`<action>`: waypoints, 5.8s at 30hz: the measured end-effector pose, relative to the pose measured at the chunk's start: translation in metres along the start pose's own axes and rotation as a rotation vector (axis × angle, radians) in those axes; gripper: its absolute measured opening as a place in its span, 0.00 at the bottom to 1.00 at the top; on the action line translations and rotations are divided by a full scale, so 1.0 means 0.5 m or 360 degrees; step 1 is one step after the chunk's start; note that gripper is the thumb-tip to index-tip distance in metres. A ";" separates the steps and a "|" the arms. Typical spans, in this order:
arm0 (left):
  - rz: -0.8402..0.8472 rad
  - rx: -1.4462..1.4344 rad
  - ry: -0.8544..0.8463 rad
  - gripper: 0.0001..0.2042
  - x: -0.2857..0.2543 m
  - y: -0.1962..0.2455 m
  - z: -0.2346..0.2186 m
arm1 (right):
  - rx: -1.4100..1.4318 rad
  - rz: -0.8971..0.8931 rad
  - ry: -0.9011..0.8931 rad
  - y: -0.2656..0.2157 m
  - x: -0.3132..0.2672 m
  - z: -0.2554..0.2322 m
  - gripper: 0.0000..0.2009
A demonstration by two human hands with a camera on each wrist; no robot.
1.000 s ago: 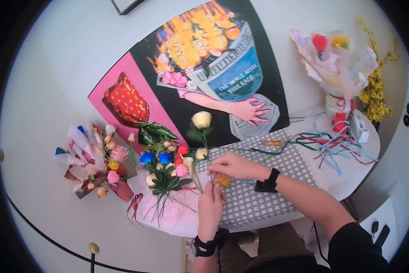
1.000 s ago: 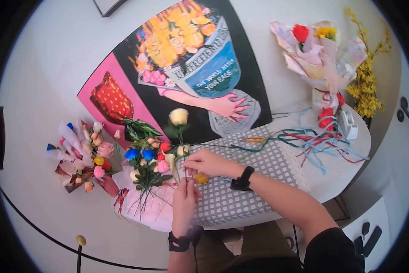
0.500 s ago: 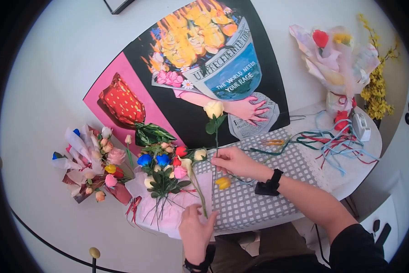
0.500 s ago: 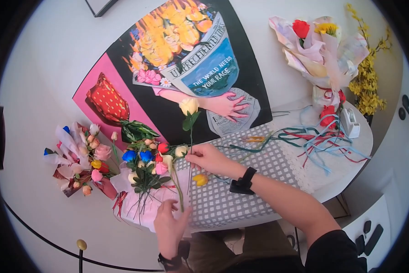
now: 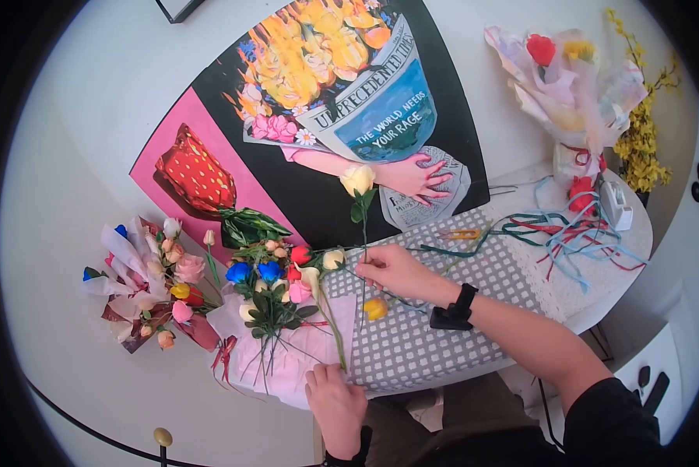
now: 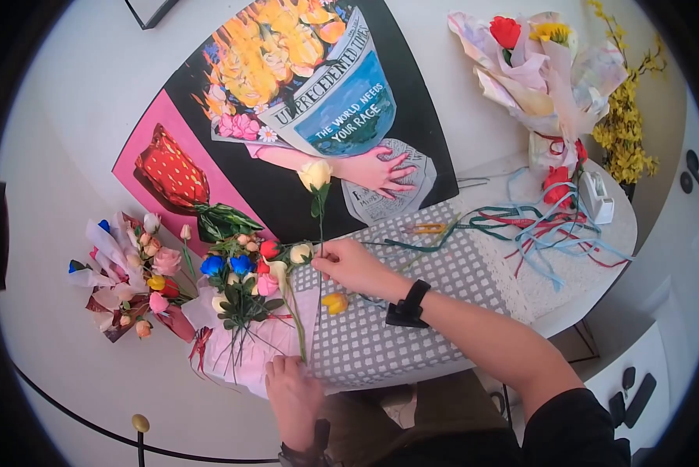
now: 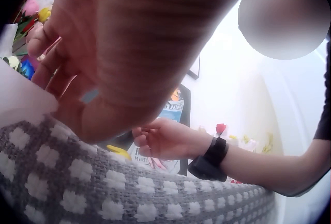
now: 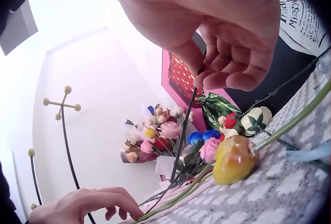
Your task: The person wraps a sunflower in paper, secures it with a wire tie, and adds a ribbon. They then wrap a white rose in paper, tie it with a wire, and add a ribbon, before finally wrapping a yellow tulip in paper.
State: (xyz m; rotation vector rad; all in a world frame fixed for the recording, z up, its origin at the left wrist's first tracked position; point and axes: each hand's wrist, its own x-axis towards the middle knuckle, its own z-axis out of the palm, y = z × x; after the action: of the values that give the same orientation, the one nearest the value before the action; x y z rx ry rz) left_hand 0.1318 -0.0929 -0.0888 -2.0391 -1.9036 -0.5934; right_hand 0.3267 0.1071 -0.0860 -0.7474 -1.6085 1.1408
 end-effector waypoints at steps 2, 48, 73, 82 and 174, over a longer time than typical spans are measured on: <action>-0.0035 -0.0048 0.0066 0.09 -0.003 -0.011 0.020 | -0.0065 -0.0006 -0.0008 -0.001 0.000 -0.001 0.11; -0.1161 -0.2713 0.0604 0.17 0.044 -0.170 0.083 | 0.1216 0.0020 -0.0474 -0.066 -0.006 -0.022 0.18; -0.0732 -0.2444 0.0662 0.20 0.039 -0.225 0.086 | 0.0433 -0.0118 -0.0098 -0.017 -0.006 0.022 0.18; -0.1020 -0.2545 0.0164 0.22 0.037 -0.146 0.018 | 0.0132 -0.0100 0.0009 -0.025 -0.020 0.012 0.17; -0.0483 -0.2481 0.0241 0.18 0.158 -0.050 0.155 | 0.0306 0.0020 -0.0110 -0.003 -0.031 0.021 0.12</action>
State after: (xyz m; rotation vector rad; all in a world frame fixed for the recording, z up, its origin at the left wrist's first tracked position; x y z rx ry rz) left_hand 0.1182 0.0153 -0.1201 -2.0759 -1.7068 -2.8468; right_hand 0.3218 0.0899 -0.0910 -0.5987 -1.5267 1.3217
